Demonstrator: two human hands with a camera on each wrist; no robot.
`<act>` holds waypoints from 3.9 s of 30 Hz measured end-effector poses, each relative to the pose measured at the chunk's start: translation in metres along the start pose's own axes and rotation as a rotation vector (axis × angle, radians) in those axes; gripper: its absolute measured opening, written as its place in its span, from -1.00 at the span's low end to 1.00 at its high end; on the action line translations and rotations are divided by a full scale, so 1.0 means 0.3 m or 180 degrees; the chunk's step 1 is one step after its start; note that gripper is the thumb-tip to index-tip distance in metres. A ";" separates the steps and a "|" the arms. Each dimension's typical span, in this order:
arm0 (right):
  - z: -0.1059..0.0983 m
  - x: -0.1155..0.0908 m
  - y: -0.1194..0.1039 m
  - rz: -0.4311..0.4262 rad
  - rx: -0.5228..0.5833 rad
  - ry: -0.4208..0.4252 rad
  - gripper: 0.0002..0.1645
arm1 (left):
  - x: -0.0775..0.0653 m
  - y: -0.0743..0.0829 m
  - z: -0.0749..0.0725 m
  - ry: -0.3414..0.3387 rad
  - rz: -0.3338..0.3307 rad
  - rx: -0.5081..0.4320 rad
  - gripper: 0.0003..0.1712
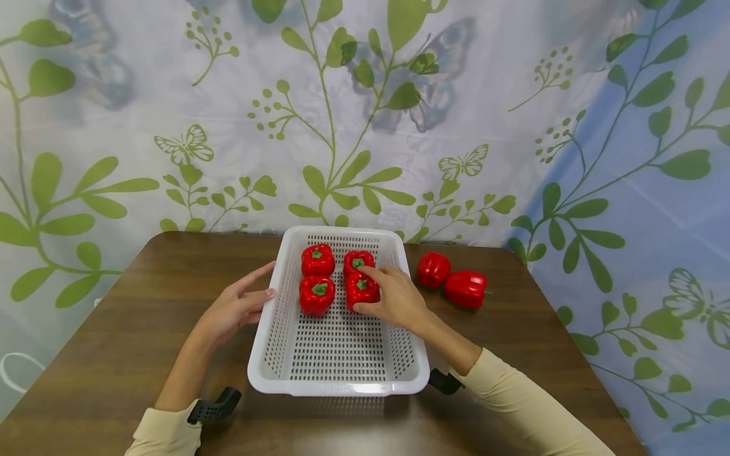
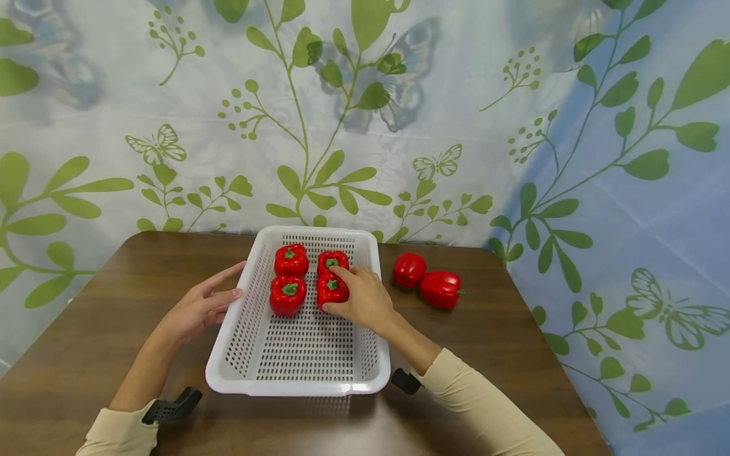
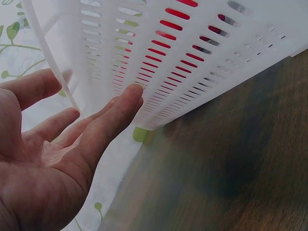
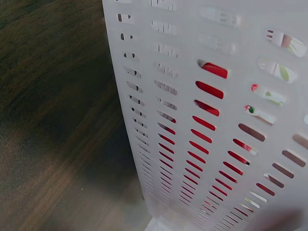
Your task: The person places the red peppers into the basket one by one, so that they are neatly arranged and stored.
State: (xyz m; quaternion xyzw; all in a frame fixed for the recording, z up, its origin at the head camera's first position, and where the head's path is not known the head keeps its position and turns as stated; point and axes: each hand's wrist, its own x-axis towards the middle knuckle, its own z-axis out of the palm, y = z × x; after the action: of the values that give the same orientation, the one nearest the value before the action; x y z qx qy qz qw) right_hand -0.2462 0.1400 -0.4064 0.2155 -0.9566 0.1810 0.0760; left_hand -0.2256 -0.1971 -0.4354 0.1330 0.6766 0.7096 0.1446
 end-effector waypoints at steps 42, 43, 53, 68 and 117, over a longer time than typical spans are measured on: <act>0.002 0.005 0.001 0.0024 -0.0026 0.0020 -0.05 | 0.004 -0.006 -0.006 -0.0050 0.0087 0.0025 -0.27; 0.001 0.006 0.001 0.0027 -0.0010 0.0017 -0.05 | 0.004 -0.006 -0.006 -0.0054 0.0089 0.0023 -0.27; -0.042 0.013 0.005 0.0216 0.0518 -0.0137 -0.02 | 0.003 -0.005 -0.005 -0.0055 0.0038 -0.0020 -0.28; -0.197 -0.037 0.072 0.0384 0.0575 0.0143 -0.04 | -0.002 -0.011 -0.007 -0.0055 0.0069 -0.0004 -0.28; -0.285 -0.234 0.591 0.1594 0.0666 -0.0143 0.10 | 0.000 -0.009 -0.006 -0.0056 0.0103 -0.0014 -0.28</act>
State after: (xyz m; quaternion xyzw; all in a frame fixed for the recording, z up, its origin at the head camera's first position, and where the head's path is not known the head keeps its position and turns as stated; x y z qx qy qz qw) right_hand -0.2555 0.3487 -0.3987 -0.0171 -0.9576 0.2873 -0.0150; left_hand -0.2263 -0.1985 -0.4381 0.1499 0.6716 0.7121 0.1394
